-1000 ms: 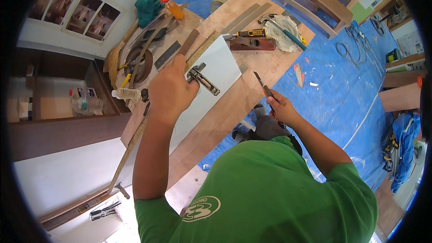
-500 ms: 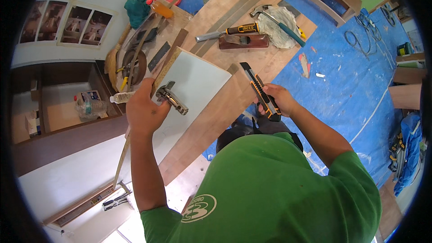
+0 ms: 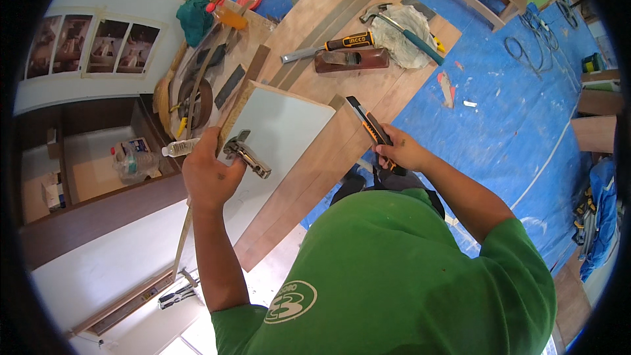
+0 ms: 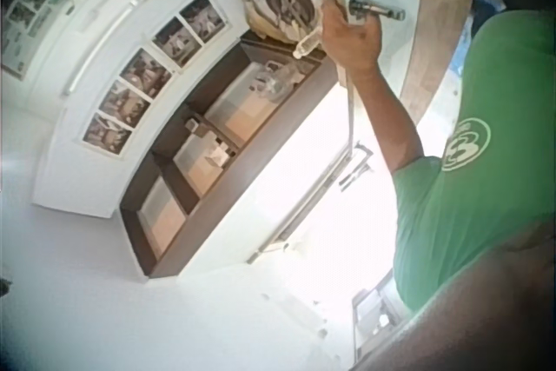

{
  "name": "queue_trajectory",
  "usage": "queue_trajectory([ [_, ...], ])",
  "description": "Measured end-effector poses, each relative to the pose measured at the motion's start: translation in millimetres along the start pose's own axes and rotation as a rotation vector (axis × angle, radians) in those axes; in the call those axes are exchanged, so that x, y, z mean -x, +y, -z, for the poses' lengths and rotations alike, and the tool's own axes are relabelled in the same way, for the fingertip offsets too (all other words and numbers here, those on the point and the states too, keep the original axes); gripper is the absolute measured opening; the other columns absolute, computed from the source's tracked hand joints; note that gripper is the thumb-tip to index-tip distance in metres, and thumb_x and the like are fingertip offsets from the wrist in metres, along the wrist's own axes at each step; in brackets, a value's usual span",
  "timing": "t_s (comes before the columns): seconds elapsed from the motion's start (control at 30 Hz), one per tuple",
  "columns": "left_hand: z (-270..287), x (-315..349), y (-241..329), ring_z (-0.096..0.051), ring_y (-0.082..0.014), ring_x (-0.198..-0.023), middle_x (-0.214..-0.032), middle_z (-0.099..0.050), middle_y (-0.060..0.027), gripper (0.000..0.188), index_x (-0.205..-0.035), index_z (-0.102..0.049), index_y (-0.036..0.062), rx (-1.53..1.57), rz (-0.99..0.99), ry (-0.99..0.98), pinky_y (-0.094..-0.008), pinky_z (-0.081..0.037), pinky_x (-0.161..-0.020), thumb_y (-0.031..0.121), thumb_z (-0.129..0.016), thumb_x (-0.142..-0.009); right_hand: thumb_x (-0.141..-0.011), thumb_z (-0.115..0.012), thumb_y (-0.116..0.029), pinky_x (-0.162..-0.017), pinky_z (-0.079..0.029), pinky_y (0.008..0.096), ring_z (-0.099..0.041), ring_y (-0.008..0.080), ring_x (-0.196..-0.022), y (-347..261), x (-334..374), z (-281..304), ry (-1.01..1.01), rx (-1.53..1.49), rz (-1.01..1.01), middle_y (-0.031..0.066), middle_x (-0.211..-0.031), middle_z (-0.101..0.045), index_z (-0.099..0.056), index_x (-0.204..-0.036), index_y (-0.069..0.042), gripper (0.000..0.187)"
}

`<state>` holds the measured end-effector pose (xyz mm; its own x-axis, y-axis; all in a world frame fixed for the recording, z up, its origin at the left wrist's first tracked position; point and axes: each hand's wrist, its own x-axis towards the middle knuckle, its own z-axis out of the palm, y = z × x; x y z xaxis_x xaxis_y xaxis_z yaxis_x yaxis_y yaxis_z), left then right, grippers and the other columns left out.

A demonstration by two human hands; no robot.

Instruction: The person uses a hammer to tap a white cabinet door into place on a workbench, then flips the door to inspect the back and uses a utility knife to trim the edge. The person handles the door and tools directly without visible fasteners.

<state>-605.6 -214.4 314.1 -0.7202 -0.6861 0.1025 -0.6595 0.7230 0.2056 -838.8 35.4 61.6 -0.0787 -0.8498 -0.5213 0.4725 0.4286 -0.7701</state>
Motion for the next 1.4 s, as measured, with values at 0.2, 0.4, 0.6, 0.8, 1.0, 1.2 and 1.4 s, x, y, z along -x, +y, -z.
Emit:
queue_trajectory([
  [0.2, -6, 6, -5, -0.068, -0.0385, -0.078, -0.087, -0.068, -0.0173, 0.05, -0.112, -0.065, 0.0024, 0.001, -0.069, 0.033, -0.0428, -0.053, -0.07, 0.014, -0.076, -0.065, -0.101, -0.056, -0.006, -0.068, -0.054, 0.0338, -0.065, 0.0175, -0.079, -10, -3, -9, 0.041, 0.391, 0.045, 0.0132, -0.105, -0.062, -0.044, -0.141, -0.001, 0.042],
  [0.4, -7, 8, -4, -0.069, -0.0384, -0.08, -0.089, -0.069, -0.0173, 0.052, -0.115, -0.065, 0.0007, -0.019, -0.088, 0.041, -0.0429, -0.054, -0.071, 0.014, -0.075, -0.065, -0.104, -0.048, -0.018, -0.106, -0.046, 0.0436, -0.059, 0.0428, -0.124, 16, -25, -11, 0.132, 0.622, 0.34, 0.0295, -0.13, -0.06, -0.043, -0.148, 0.001, 0.048],
  [0.6, -6, 17, 8, -0.069, -0.039, -0.081, -0.09, -0.07, -0.0177, 0.053, -0.115, -0.065, 0.0016, -0.061, -0.048, 0.024, -0.0434, -0.054, -0.071, 0.015, -0.076, -0.065, -0.105, -0.047, -0.02, -0.104, -0.046, 0.0457, -0.059, 0.045, -0.12, 26, -41, -19, 0.202, 0.706, 0.427, 0.0309, -0.127, -0.06, -0.046, -0.145, 0.002, 0.046],
  [0.8, -7, 19, 8, -0.069, -0.0396, -0.082, -0.091, -0.07, -0.0169, 0.053, -0.115, -0.065, 0.0019, -0.054, -0.054, 0.017, -0.0444, -0.054, -0.072, 0.014, -0.077, -0.065, -0.104, -0.048, -0.018, -0.088, -0.051, 0.0487, -0.064, 0.0442, -0.1, 22, -51, -18, 0.204, 0.687, 0.403, 0.0283, -0.107, -0.065, -0.052, -0.138, 0.001, 0.039],
  [1.0, -8, 18, 5, -0.068, -0.0399, -0.082, -0.092, -0.069, -0.017, 0.052, -0.114, -0.064, 0.0015, -0.045, -0.085, 0.015, -0.045, -0.053, -0.071, 0.014, -0.077, -0.065, -0.102, -0.05, -0.016, -0.086, -0.051, 0.0488, -0.064, 0.0447, -0.097, 25, -56, -21, 0.272, 0.719, 0.468, 0.0277, -0.103, -0.065, -0.055, -0.131, 0.0, 0.034],
  [1.2, -7, 19, 5, -0.067, -0.0403, -0.081, -0.092, -0.069, -0.0177, 0.054, -0.115, -0.064, 0.0001, -0.06, -0.084, 0.014, -0.0444, -0.053, -0.071, 0.013, -0.078, -0.064, -0.103, -0.05, -0.016, -0.092, -0.05, 0.0465, -0.064, 0.0443, -0.104, 3, -50, -22, 0.184, 0.752, 0.317, 0.0285, -0.109, -0.065, -0.053, -0.138, 0.002, 0.04],
  [1.4, -8, 22, 4, -0.07, -0.0241, -0.081, -0.093, -0.072, -0.0154, 0.043, -0.115, -0.066, -0.003, -0.039, -0.083, 0.039, -0.0318, -0.054, -0.077, 0.009, -0.082, -0.077, -0.099, -0.05, -0.014, -0.085, -0.05, 0.0507, -0.064, 0.045, -0.095, 12, -56, -18, 0.178, 0.651, 0.4, 0.0276, -0.098, -0.065, -0.058, -0.126, 0.0, 0.031],
])
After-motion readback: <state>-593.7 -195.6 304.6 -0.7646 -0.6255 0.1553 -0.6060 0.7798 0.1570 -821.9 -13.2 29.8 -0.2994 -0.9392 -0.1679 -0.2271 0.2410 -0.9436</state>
